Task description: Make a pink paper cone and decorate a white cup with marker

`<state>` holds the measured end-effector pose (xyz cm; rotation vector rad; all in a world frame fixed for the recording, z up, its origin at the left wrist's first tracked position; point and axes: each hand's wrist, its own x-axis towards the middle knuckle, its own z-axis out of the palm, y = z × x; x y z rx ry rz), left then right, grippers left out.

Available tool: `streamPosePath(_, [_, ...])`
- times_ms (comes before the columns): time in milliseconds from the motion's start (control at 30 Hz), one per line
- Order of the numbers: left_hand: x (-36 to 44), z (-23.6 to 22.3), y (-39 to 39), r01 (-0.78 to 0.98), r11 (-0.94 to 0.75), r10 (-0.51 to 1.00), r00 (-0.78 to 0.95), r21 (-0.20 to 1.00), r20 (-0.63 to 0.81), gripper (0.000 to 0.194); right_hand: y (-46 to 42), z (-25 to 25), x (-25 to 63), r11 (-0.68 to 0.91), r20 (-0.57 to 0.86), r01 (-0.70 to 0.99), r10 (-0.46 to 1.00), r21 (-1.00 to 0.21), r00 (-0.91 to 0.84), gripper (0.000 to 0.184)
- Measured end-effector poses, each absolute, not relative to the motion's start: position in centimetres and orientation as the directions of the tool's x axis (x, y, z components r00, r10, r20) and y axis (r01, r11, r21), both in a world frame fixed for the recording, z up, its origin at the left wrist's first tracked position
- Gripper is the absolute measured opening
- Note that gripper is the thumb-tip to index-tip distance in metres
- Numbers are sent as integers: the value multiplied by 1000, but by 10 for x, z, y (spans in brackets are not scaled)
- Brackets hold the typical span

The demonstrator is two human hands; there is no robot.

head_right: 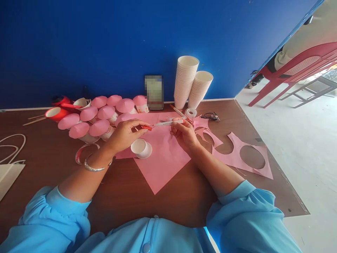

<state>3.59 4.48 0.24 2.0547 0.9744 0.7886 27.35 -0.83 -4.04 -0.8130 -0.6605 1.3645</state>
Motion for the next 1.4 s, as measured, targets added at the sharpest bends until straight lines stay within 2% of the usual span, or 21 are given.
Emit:
streamPosePath(167, [36, 0, 45, 416, -433, 834, 521, 800, 180, 17, -6, -45, 276, 8, -78, -615, 990, -789, 114, 24])
streamPosePath(400, [35, -3, 48, 411, -317, 843, 535, 855, 56, 26, -4, -49, 278, -12, -104, -643, 989, -766, 106, 23])
streamPosePath(667, [36, -7, 55, 453, -283, 806, 590, 845, -47, 23, -3, -49, 280, -1, -93, -647, 990, -762, 107, 33])
streamPosePath(833, [37, -3, 52, 450, -286, 817, 575, 846, -30, 29, -2, -48, 281, 14, -83, -637, 989, -771, 123, 34])
streamPosePath(1000, [24, 13, 33, 354, -334, 823, 561, 874, 88, 32, -5, -47, 283, 17, -76, -610, 989, -792, 126, 34])
streamPosePath(1100, [4, 13, 12, 239, -320, 807, 576, 917, 131, 43, -5, -44, 284, 11, -79, -610, 990, -792, 120, 30])
streamPosePath(1167, [-9, 4, -1, 200, -307, 779, 614, 930, 126, 59, -5, -43, 284, 0, -87, -609, 990, -793, 113, 27])
streamPosePath(1267, [-17, -16, -16, 290, -274, 791, 610, 917, 43, 89, -5, -44, 281, -30, -115, -618, 989, -786, 98, 24])
streamPosePath(1333, [-15, -29, -21, 292, -264, 790, 613, 919, 32, 89, -6, -46, 277, -49, -130, -634, 988, -772, 81, 25])
streamPosePath(1400, [-9, -37, -23, 287, -281, 791, 610, 916, 51, 78, -7, -46, 273, -53, -128, -640, 989, -766, 72, 28])
